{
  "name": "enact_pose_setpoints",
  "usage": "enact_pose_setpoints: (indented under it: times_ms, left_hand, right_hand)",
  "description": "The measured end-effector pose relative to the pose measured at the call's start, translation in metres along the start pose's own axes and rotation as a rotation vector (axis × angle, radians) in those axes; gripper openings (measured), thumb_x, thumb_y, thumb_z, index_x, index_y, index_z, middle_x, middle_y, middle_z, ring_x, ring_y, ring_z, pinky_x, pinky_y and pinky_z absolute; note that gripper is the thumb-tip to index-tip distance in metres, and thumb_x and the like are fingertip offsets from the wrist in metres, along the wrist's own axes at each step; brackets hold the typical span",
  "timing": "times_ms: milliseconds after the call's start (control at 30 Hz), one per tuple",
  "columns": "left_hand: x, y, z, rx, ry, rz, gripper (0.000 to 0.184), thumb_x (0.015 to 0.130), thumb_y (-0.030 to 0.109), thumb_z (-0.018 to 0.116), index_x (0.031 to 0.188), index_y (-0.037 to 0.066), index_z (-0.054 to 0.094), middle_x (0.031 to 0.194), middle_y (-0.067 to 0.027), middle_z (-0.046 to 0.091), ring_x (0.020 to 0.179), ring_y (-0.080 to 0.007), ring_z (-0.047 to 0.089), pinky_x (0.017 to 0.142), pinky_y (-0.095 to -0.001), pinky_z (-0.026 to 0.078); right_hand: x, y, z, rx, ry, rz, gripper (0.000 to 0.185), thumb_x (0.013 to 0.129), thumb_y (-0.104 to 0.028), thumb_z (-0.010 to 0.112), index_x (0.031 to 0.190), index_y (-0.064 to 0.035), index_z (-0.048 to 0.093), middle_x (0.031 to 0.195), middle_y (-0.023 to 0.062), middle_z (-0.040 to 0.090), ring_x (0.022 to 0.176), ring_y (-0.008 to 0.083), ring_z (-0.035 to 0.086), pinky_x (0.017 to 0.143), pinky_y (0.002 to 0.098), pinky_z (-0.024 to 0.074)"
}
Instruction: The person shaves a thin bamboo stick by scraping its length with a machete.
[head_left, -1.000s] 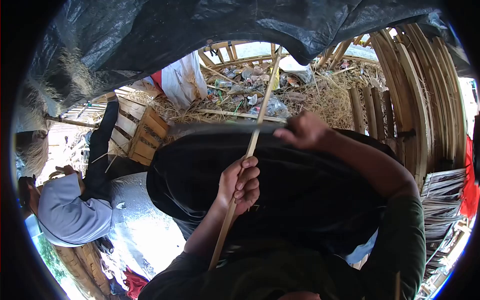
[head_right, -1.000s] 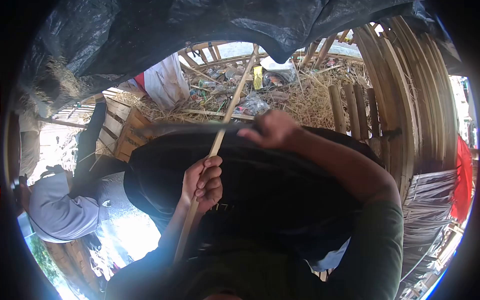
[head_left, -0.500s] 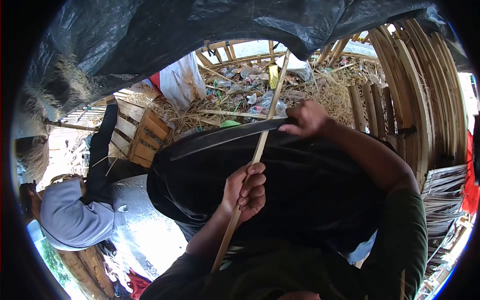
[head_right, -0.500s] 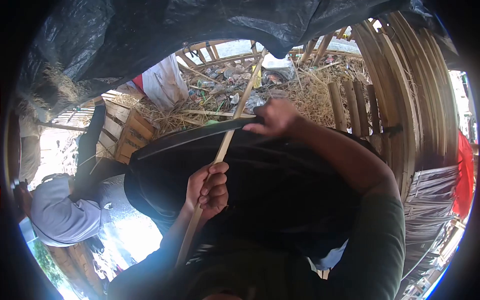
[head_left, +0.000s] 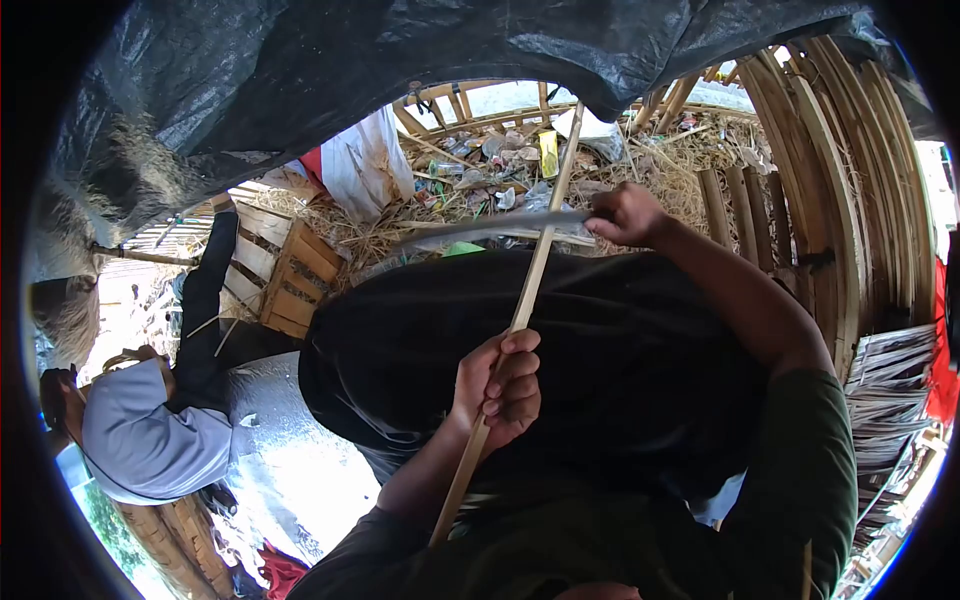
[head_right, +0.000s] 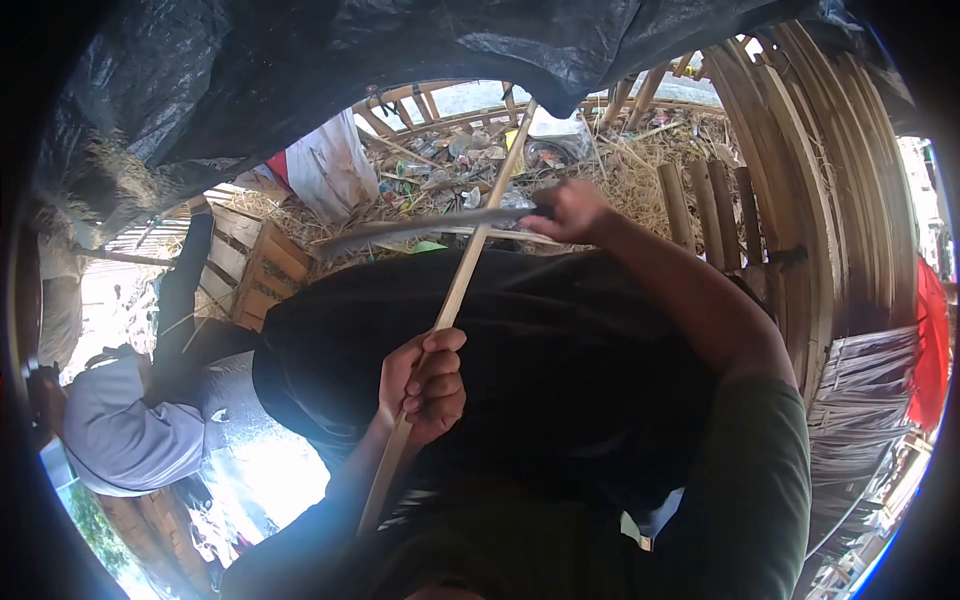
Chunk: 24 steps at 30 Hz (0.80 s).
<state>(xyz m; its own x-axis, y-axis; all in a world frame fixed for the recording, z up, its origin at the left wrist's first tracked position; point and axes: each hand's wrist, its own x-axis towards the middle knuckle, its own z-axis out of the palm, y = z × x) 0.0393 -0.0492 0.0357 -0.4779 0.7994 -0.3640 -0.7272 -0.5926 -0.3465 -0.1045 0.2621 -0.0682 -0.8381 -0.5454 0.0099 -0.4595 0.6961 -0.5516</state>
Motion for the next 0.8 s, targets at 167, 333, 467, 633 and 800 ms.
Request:
enact_pose_setpoints:
  times_ms: [167,333,467,633,800]
  left_hand:
    - [0.003,-0.003,-0.003,0.020,-0.011,-0.016,0.030,0.107,0.020,0.028,0.085,0.013,0.047,0.047,0.0054,0.033,0.030,-0.0040,0.026,0.025,-0.0175,0.024]
    - [0.006,0.004,-0.007,0.029,-0.026,0.004,0.031,0.107,0.020,0.028,0.084,0.013,0.047,0.048,0.0052,0.034,0.031,-0.0043,0.028,0.025,-0.0178,0.025]
    - [0.004,0.002,-0.008,0.048,-0.033,-0.019,0.030,0.107,0.020,0.029,0.085,0.013,0.047,0.048,0.0054,0.034,0.031,-0.0041,0.027,0.025,-0.0175,0.024]
    - [0.014,-0.006,-0.011,0.176,0.148,-0.050,0.030,0.107,0.025,0.032,0.084,0.016,0.048,0.048,0.0068,0.034,0.031,-0.0043,0.026,0.026,-0.0180,0.022]
    - [0.014,-0.008,0.006,0.580,0.309,0.002,0.030,0.107,0.030,0.034,0.083,0.017,0.047,0.048,0.0071,0.034,0.033,-0.0043,0.026,0.029,-0.0191,0.023]
  right_hand:
    - [-0.007,0.042,0.015,-0.189,0.152,0.532,0.059,0.095,-0.056,0.057,0.073,-0.0032,0.067,0.058,0.0181,0.059,0.055,0.0359,0.063,0.052,0.0447,0.0503]
    - [-0.006,-0.017,-0.001,0.013,-0.022,0.315,0.057,0.097,-0.055,0.054,0.082,-0.0013,0.067,0.066,0.0206,0.062,0.063,0.0401,0.065,0.063,0.0489,0.0524]
    - [-0.001,-0.013,-0.004,-0.113,-0.015,0.269,0.061,0.094,-0.061,0.054,0.082,-0.0024,0.067,0.070,0.0206,0.065,0.071,0.0402,0.067,0.070,0.0502,0.0535]
    - [-0.001,0.046,-0.009,-0.008,0.040,0.874,0.074,0.093,-0.068,0.051,0.079,0.0040,0.066,0.068,0.0224,0.065,0.061,0.0286,0.066,0.061,0.0455,0.0525]
    - [-0.005,0.041,-0.006,0.214,0.220,1.121,0.082,0.086,-0.077,0.053,0.079,0.0032,0.063,0.059,0.0113,0.056,0.045,0.0192,0.053,0.046,0.0382,0.0455]
